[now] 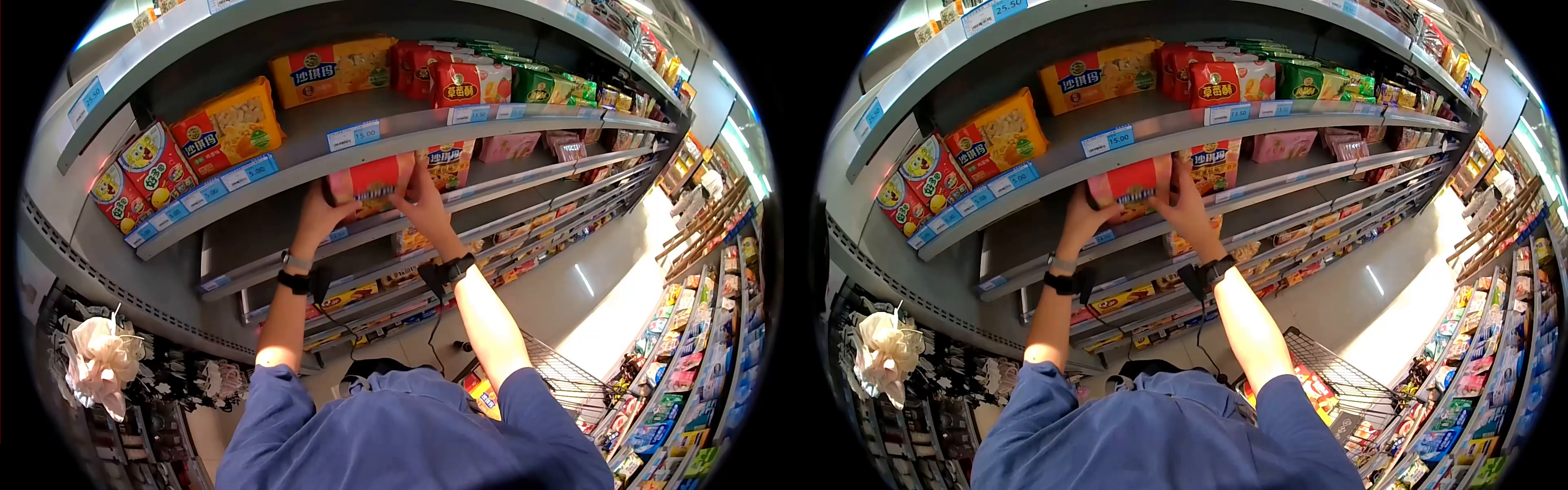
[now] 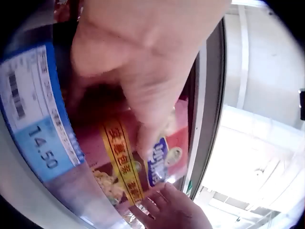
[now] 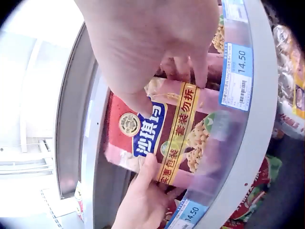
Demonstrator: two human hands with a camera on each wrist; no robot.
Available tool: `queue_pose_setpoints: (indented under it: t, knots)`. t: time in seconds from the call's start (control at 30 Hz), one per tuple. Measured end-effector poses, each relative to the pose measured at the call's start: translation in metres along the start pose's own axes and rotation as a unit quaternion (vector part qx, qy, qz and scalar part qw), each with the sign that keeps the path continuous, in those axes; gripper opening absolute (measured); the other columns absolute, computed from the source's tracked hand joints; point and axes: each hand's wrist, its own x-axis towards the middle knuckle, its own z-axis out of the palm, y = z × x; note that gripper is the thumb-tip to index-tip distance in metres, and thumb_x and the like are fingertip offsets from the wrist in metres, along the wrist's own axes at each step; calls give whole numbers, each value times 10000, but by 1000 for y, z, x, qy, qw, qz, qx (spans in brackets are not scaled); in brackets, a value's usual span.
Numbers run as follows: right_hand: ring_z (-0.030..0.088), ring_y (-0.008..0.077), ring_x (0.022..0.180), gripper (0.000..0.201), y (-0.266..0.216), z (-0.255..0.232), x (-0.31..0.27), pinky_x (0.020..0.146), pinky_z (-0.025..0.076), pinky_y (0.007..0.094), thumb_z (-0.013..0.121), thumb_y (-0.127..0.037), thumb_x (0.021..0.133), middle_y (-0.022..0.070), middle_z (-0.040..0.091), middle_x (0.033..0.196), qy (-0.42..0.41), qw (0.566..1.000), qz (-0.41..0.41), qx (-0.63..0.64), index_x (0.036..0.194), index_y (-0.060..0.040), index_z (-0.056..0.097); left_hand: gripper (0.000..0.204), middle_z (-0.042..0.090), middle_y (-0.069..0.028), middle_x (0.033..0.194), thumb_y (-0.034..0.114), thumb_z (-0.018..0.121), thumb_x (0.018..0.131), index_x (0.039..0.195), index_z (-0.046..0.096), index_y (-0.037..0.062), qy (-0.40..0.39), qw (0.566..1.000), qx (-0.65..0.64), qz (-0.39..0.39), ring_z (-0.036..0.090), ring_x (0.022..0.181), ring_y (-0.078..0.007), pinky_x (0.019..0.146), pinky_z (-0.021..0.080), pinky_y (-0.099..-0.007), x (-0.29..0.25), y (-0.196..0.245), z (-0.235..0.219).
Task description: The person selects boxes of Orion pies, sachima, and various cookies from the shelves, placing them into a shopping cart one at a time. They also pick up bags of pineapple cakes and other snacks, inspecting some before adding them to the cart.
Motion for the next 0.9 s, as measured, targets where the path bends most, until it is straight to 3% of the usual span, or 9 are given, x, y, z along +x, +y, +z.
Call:
queue_pose_setpoints:
  t: [0.13, 0.27, 0.33, 0.4, 0.47, 0.53, 0.6, 0.73, 0.9]
  knots:
    - [539, 262, 1251, 834, -22, -5, -30, 973, 496, 358, 748, -103, 836, 177, 451, 1423, 14, 1000, 16, 0, 1530, -30, 291, 699, 581, -186, 1311, 122, 865, 686, 1279, 514, 8, -24, 981, 121, 153, 574, 1194, -370, 1002, 469, -399, -34, 5, -14]
    - [389, 353, 1401, 806, -59, -5, -53, 1151, 329, 436, 834, -144, 735, 170, 463, 1462, -55, 991, 7, -124, 1449, -104, 463, 704, 555, -186, 1350, 123, 861, 692, 1292, 506, 22, -22, 979, 99, 176, 545, 1244, -372, 1078, 417, -426, -57, 16, -20]
    - [425, 316, 1372, 780, -69, -7, -65, 1096, 401, 378, 838, -122, 725, 145, 437, 1434, 11, 983, -123, -136, 1431, -145, 507, 691, 571, -177, 1344, 205, 860, 727, 1296, 507, 37, -31, 962, 91, 256, 536, 1276, -359, 1140, 341, -469, -58, 21, -26]
    - [444, 292, 1351, 731, -74, -16, -80, 1110, 375, 382, 872, -170, 706, 140, 463, 1407, 30, 989, -108, -99, 1354, -106, 540, 736, 610, -166, 1308, 324, 848, 754, 1328, 491, 33, -59, 965, 48, 252, 551, 1267, -337, 1149, 316, -480, -61, 27, -16]
    - [493, 240, 1279, 782, -83, -23, -104, 1074, 398, 364, 887, -175, 696, 102, 524, 1333, 21, 1000, -12, -16, 1362, -78, 487, 791, 597, -157, 1308, 301, 853, 740, 1364, 459, 16, -177, 961, 33, 211, 557, 1239, -310, 1107, 363, -451, -76, 35, -1]
    - [516, 182, 1220, 664, -74, -19, -127, 1036, 425, 341, 796, -170, 847, 66, 562, 1284, 81, 970, 23, 227, 1384, -47, 424, 728, 563, -103, 1295, 220, 804, 783, 1382, 444, 14, -170, 941, -291, -44, 524, 1212, -199, 1035, 417, -361, -93, 44, 40]
    - [526, 176, 1213, 599, -53, -32, -155, 1036, 431, 349, 725, -228, 928, 85, 563, 1304, 149, 956, 108, 227, 1391, -16, 410, 626, 577, -98, 1263, 179, 761, 831, 1354, 462, 11, -157, 918, -323, -168, 536, 1184, -171, 1008, 435, -335, -97, 50, 81]
    - [520, 181, 1231, 617, -32, -73, -231, 1069, 408, 346, 722, -261, 928, 91, 551, 1324, 186, 946, 201, 171, 1396, -15, 405, 484, 601, -104, 1231, 152, 695, 899, 1309, 487, 1, -251, 837, -426, -233, 601, 1081, -158, 926, 501, -308, -114, 24, 157]
    - [557, 173, 1181, 602, -59, -122, -299, 1029, 450, 331, 754, -257, 902, 99, 587, 1274, 242, 924, 279, 97, 1344, 24, 456, 574, 592, -141, 1293, 267, 682, 925, 1369, 454, -17, -336, 770, -474, -263, 584, 1162, -204, 1008, 478, -353, -137, 69, 222]
